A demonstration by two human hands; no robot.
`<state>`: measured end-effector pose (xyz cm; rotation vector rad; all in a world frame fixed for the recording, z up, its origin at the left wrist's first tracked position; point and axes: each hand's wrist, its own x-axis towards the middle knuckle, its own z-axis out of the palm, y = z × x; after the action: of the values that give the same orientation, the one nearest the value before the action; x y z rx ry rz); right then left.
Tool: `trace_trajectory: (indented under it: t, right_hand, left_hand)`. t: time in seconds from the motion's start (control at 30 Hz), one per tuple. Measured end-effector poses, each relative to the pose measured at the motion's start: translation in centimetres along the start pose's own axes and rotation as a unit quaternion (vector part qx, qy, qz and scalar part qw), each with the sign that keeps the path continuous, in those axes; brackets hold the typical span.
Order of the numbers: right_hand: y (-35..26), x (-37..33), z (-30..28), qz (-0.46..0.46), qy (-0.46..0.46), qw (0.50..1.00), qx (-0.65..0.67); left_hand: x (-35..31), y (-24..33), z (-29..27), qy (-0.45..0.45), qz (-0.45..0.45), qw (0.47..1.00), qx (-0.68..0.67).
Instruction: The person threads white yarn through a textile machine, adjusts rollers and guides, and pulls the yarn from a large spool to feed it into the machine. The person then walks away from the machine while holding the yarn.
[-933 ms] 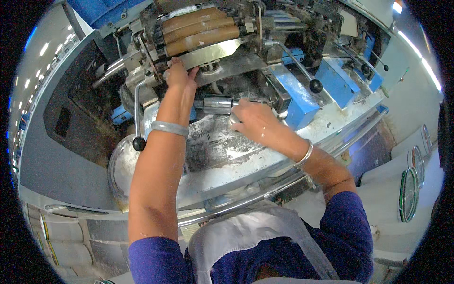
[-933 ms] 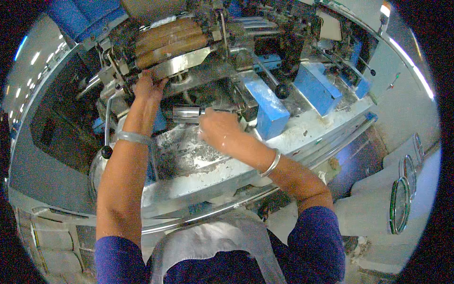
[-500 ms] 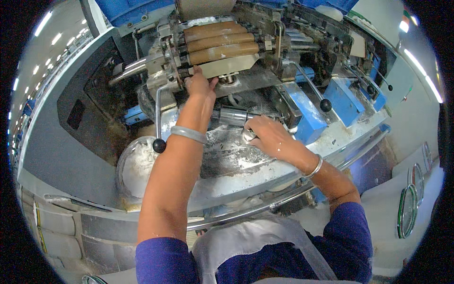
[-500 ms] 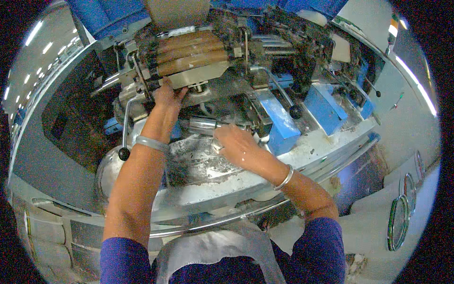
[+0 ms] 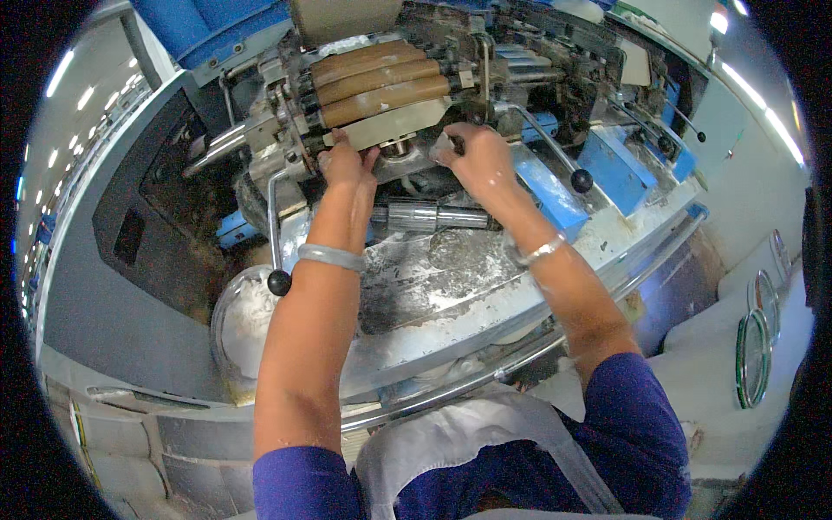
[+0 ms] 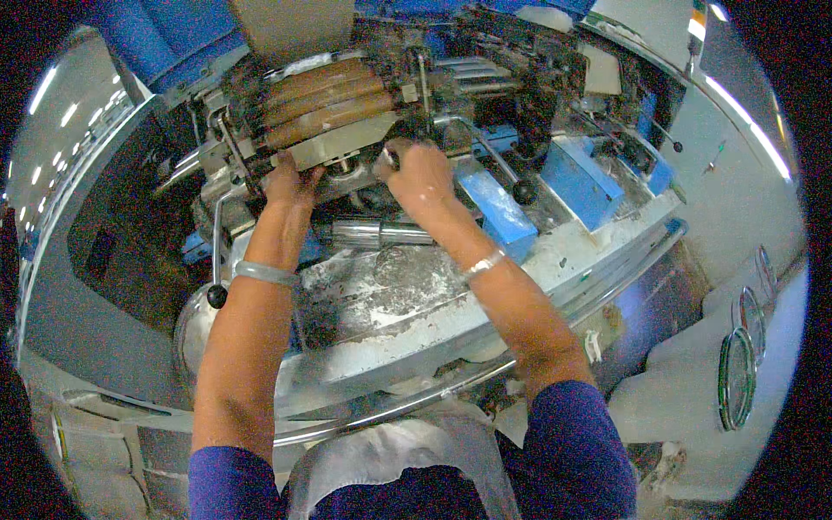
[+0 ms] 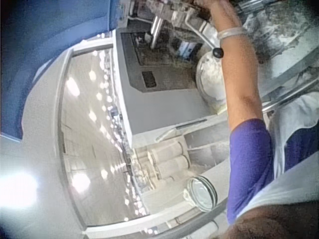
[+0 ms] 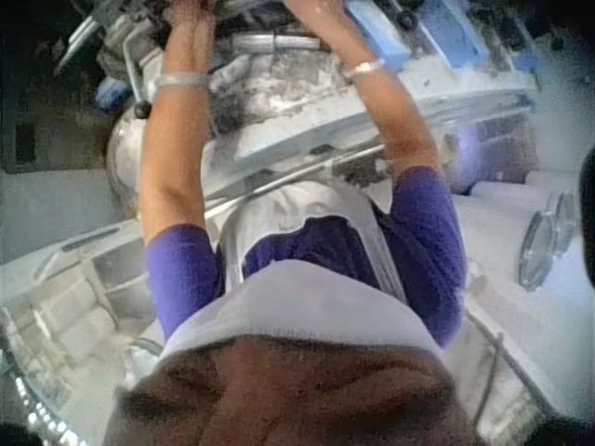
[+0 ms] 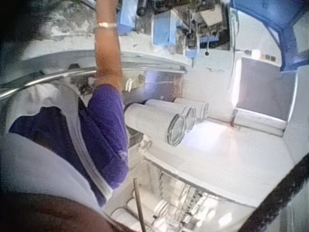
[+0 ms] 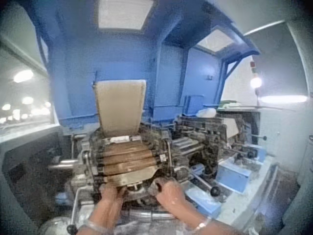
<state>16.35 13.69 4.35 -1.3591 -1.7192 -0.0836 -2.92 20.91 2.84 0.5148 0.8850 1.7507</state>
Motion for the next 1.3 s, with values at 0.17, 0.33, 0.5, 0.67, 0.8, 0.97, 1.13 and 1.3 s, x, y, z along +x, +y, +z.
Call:
trace_trajectory:
  t: [0.17, 0.33, 0.5, 0.67, 0.8, 0.97, 1.13, 1.3]
  right_hand:
    - [0.5, 1.0, 3.2, 0.037, 0.058, 0.997, -0.022]
    - [0.0, 1.5, 3.5, 0.109, 0.024, 0.993, -0.023]
    - [0.2, 2.1, 3.7, 0.132, 0.03, 0.99, 0.027]
    - [0.6, 1.4, 4.7, 0.078, -0.021, 0.996, 0.027]
    - [0.9, 1.0, 4.6, 0.049, 0.036, 0.997, 0.042]
    - [1.5, 0.6, 4.2, 0.027, 0.035, 0.994, 0.095]
    - [1.4, 0.6, 4.6, 0.004, -0.01, 0.999, -0.032]
    - [0.6, 0.9, 4.8, 0.02, -0.023, 0.998, -0.059]
  left_hand:
    - [-0.3, 0.4, 0.1, -0.005, -0.007, 1.0, -0.017]
    - [0.0, 0.2, -0.3, -0.032, -0.001, 0.999, -0.03]
    - [0.0, 0.3, -0.4, -0.046, -0.002, 0.999, -0.028]
    - [0.1, 0.1, -0.5, -0.029, -0.015, 0.999, -0.035]
    - [0.1, 0.2, -0.4, -0.024, -0.03, 0.999, -0.031]
    - [-6.5, 2.3, 1.4, -0.002, -0.029, 0.996, 0.084]
    - [-15.9, 10.9, -1.6, -0.146, 0.336, 0.919, 0.145]
    - [-7.4, 18.9, -7.2, -0.019, 0.386, 0.883, 0.265]
